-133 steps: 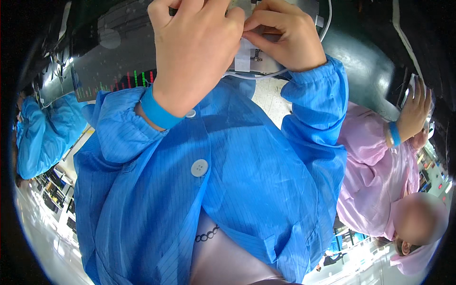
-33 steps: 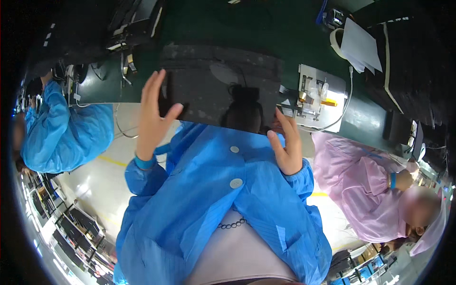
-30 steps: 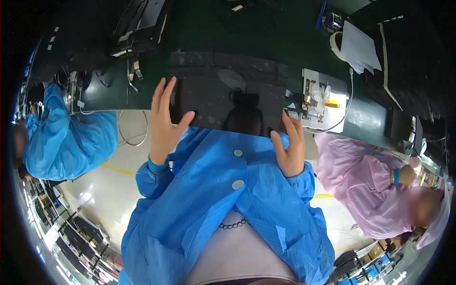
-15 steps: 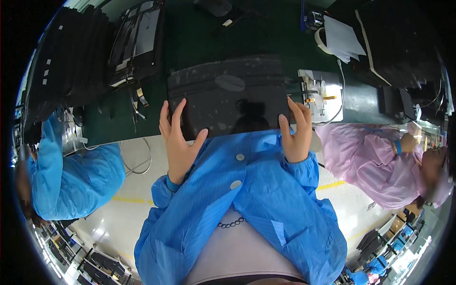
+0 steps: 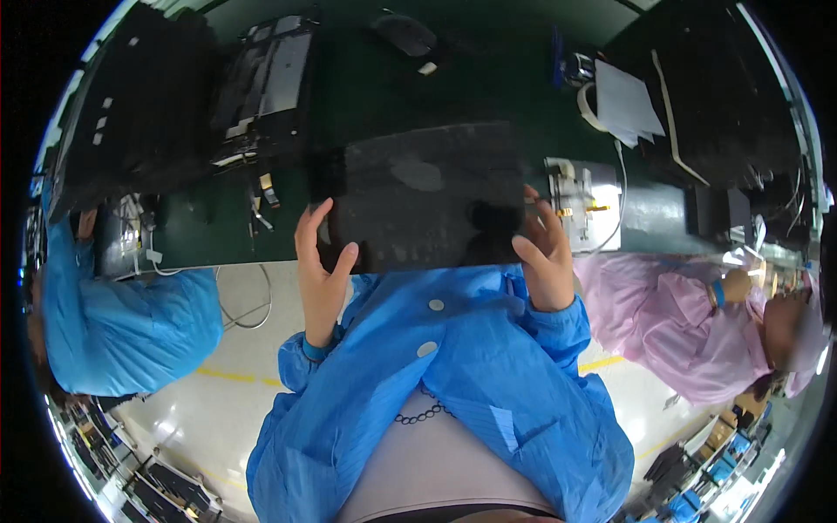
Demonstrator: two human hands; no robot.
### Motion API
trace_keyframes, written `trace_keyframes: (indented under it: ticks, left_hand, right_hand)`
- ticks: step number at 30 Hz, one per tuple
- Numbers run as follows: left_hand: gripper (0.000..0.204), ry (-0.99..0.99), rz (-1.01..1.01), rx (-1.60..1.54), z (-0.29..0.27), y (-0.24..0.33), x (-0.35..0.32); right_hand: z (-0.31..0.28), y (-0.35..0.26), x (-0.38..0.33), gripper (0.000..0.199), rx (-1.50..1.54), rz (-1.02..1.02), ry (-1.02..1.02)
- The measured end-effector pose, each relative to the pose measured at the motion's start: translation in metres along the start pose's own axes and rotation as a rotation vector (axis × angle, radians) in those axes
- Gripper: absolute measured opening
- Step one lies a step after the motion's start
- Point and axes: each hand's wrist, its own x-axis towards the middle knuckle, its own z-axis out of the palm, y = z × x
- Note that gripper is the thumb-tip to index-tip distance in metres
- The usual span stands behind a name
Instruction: Testing tablet components by connecting them to a test fixture and monitoring the screen output.
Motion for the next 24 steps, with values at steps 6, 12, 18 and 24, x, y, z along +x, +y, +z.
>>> trace_keyframes:
  ticks: [6,12,18,24]
  left_hand:
    - [0.06,-0.02,0.007,-0.144,-0.018,-0.006,0.0]
    - [0.065,-0.078,0.055,-0.533,-0.04,0.015,0.004]
    - [0.075,-0.026,-0.049,-1.08,-0.048,0.008,0.022]
    - [0.058,-0.31,-0.059,-1.35,-0.009,0.05,0.054]
  right_hand:
    - [0.007,-0.021,-0.003,0.077,0.096,0.295,-0.194]
    - [-0.028,-0.052,-0.032,0.071,0.006,0.043,0.035]
    - [-0.009,-0.058,-0.02,0.057,0.314,-0.007,-0.067]
    - [0.113,-0.006,0.006,0.054,-0.053,-0.175,0.045]
